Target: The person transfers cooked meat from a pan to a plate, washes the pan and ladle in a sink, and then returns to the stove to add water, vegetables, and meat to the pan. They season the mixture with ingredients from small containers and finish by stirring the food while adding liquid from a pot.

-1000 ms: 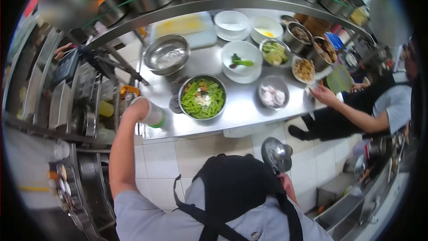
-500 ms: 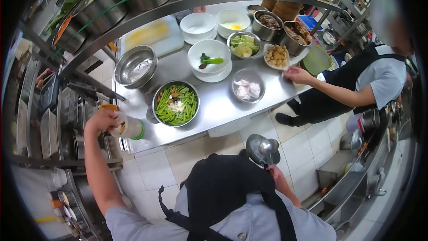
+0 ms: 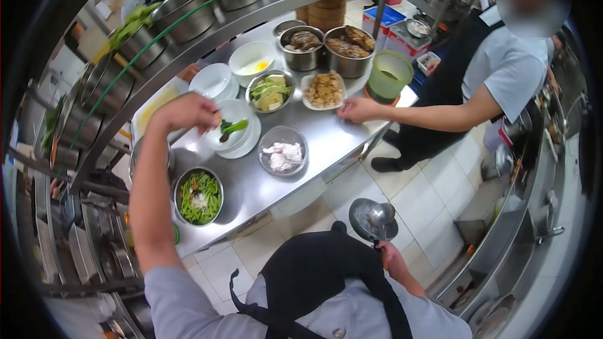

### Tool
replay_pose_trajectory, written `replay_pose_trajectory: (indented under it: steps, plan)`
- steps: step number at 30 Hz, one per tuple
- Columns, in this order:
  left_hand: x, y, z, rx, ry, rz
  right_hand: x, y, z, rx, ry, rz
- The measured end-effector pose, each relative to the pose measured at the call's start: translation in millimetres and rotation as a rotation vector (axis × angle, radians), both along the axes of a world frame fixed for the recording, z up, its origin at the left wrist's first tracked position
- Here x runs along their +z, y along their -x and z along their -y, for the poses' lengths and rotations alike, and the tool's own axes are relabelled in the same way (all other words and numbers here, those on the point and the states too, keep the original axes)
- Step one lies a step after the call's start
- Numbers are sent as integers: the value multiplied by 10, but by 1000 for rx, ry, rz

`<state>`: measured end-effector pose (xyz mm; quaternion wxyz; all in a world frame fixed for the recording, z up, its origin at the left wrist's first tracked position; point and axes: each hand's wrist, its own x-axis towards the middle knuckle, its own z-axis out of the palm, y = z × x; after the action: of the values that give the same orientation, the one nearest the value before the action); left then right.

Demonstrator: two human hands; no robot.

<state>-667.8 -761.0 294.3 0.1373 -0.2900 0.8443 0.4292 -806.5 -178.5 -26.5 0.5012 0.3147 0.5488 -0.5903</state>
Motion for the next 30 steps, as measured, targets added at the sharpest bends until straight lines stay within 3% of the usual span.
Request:
replay_pose_trajectory:
  steps: [2,5,7,9,11,17,20,23,26,28,30]
  plan:
    - [-189,800,99,-82,106,-62,-317,135,-273,-156,131,264]
    - [-622,1821,119,-75,140,-174,-1192,172,-734,-194,252,313]
    - [-940,2275,-4,-75,38,-234,-979,203,-827,-219,223,317]
    - [-998,2543,-296,-71,135,-145,-795,204,-897,-244,190,323]
    - [-1378,2765,-186,-125,122,-140,-778,170,-989,-285,152,271]
    - [-1424,3009,-122,16,264,-296,-845,148,-1283,-292,100,275]
    - [-1235,2988,-309,-44,452,-321,-1168,121,-1524,-217,124,207]
    - [-1227,2942,-371,-88,540,-284,-915,198,-1548,-181,8,115]
    - [-1110,2787,-544,-149,788,-327,-1534,195,-1748,-297,140,101]
    - [-886,2686,-877,-209,765,-383,-1342,358,-1754,-334,158,85]
    - [-739,2663,-1074,-371,505,-171,-934,361,-1731,-349,200,81]
